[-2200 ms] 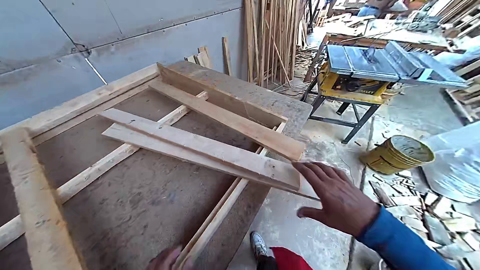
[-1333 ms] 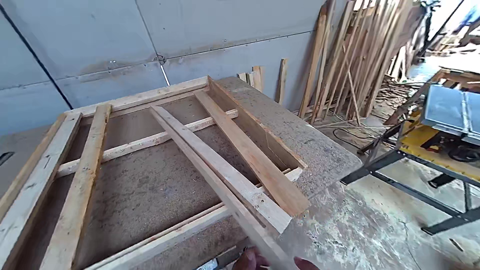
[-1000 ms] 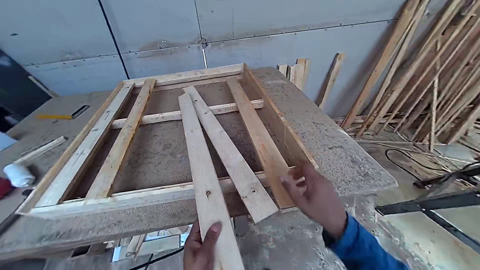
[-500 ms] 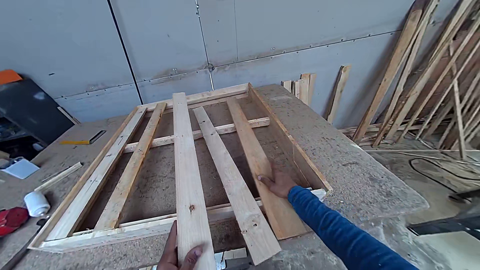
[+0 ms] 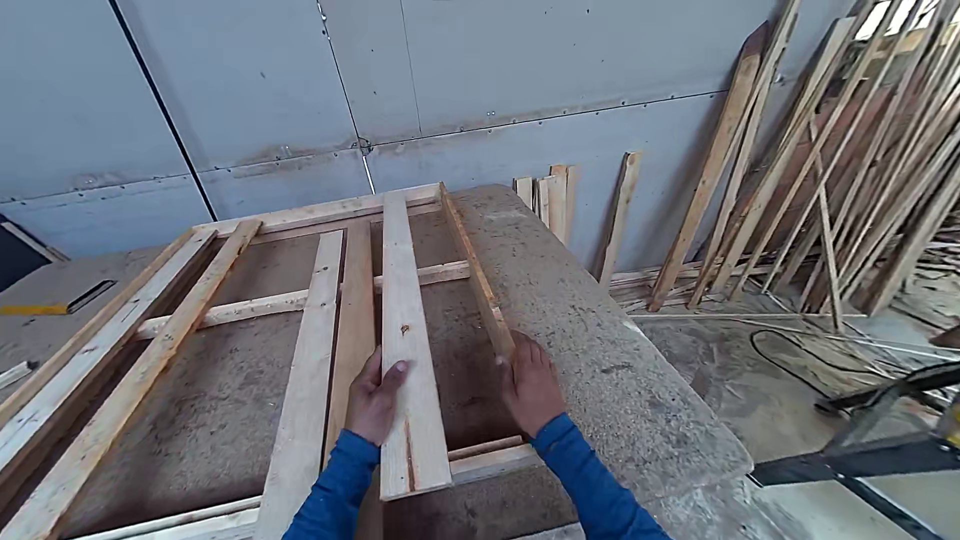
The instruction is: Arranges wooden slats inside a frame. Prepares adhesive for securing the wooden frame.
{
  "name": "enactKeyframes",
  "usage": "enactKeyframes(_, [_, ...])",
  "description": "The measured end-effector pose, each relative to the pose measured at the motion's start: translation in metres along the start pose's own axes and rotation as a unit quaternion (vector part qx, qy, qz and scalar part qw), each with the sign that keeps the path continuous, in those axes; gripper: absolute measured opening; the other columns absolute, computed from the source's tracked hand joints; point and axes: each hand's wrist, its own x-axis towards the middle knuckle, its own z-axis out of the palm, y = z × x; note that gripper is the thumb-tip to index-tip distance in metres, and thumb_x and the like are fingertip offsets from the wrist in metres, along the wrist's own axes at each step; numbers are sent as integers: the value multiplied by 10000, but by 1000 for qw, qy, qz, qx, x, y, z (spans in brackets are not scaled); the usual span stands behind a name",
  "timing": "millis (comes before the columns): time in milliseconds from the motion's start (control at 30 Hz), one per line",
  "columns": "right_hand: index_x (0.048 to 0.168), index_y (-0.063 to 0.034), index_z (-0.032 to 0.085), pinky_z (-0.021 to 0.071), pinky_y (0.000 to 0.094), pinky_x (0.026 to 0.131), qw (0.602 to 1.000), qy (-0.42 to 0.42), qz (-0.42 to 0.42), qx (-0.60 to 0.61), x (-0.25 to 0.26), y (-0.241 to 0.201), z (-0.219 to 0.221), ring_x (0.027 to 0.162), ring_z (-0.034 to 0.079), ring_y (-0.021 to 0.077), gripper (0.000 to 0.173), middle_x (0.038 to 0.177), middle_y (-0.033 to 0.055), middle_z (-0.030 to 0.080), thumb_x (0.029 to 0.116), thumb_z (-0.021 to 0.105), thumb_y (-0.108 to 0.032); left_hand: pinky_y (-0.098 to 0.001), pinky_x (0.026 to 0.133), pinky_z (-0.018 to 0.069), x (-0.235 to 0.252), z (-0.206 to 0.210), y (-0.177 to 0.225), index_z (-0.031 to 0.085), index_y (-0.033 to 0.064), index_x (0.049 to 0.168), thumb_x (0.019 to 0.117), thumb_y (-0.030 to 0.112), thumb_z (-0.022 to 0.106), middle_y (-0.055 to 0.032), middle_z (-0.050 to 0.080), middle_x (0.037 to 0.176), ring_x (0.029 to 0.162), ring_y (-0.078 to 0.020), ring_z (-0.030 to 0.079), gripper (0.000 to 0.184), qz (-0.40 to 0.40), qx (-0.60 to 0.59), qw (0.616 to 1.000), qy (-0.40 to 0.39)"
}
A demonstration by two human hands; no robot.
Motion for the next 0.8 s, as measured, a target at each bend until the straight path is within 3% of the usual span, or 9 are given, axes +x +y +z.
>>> enactKeyframes(100, [1562,21,337,418,434,1171,964,-77,129,219,18,39,10,1401,510,269,621,1501,211,521,1069,433,-345,-397,964,597,20,45,-17,470,21,1498,1008,140,637,-145,703,1249,1083,-212,716,531,-7,2,1000,-3])
enactKeyframes(167, [1560,36,315,394,402,1187,922,-86,175,335,18,41,14,1412,487,243,600,1518,222,490,1093,390,-333,-407,948,603,27,71,-19,464,38,1510,1005,154,651,-144,715,1217,1052,-217,727,552,-19,17,1000,-2])
enactKeyframes(233, [1554,31,339,406,400,1177,927,-71,160,331,17,39,15,1387,517,229,598,1475,202,546,1087,372,-340,-417,923,611,30,99,-23,416,45,1543,999,151,658,-159,722,1188,1016,-229,737,605,-39,23,999,0])
enactKeyframes(333, [1543,15,377,412,386,1170,907,-61,170,380,14,39,16,1382,515,215,546,1487,195,532,1099,332,-300,-402,922,615,34,135,-56,290,38,1598,989,163,666,-173,714,1194,1011,-216,739,726,-56,33,998,-12])
enactKeyframes(400, [1506,4,431,474,374,1110,896,-54,183,401,13,40,17,1307,571,196,512,1427,183,575,1103,318,-292,-408,923,615,36,146,-72,256,45,1611,978,205,681,-166,724,1174,997,-209,744,779,-70,62,995,-29])
enactKeyframes(500, [1497,13,436,464,370,1116,892,-61,175,412,15,40,18,1316,557,200,511,1436,195,560,1099,312,-282,-417,977,588,38,144,-78,192,51,1631,986,273,673,-177,702,1234,1060,-218,727,835,-78,102,990,-57])
enactKeyframes(633, [1520,-65,435,497,412,1079,896,-59,173,405,4,41,18,1299,574,203,544,1444,155,562,1098,320,-389,-518,1094,492,23,142,-59,105,126,1659,1001,432,646,-201,602,1413,1245,-304,643,906,-91,188,975,-74])
enactKeyframes(733, [1513,-95,445,514,422,1054,900,-58,160,402,0,43,18,1268,597,197,548,1419,132,585,1098,310,-427,-594,1045,496,18,147,-35,123,116,1656,1006,554,567,-244,639,1337,1201,-392,653,900,-116,333,933,-73])
enactKeyframes(800, [1493,-72,460,520,411,1041,902,-63,158,396,3,45,19,1234,615,195,521,1368,144,614,1098,318,-381,-598,1062,473,17,157,-16,127,98,1652,1025,485,572,-277,469,1506,1265,-430,591,861,-160,367,914,-61])
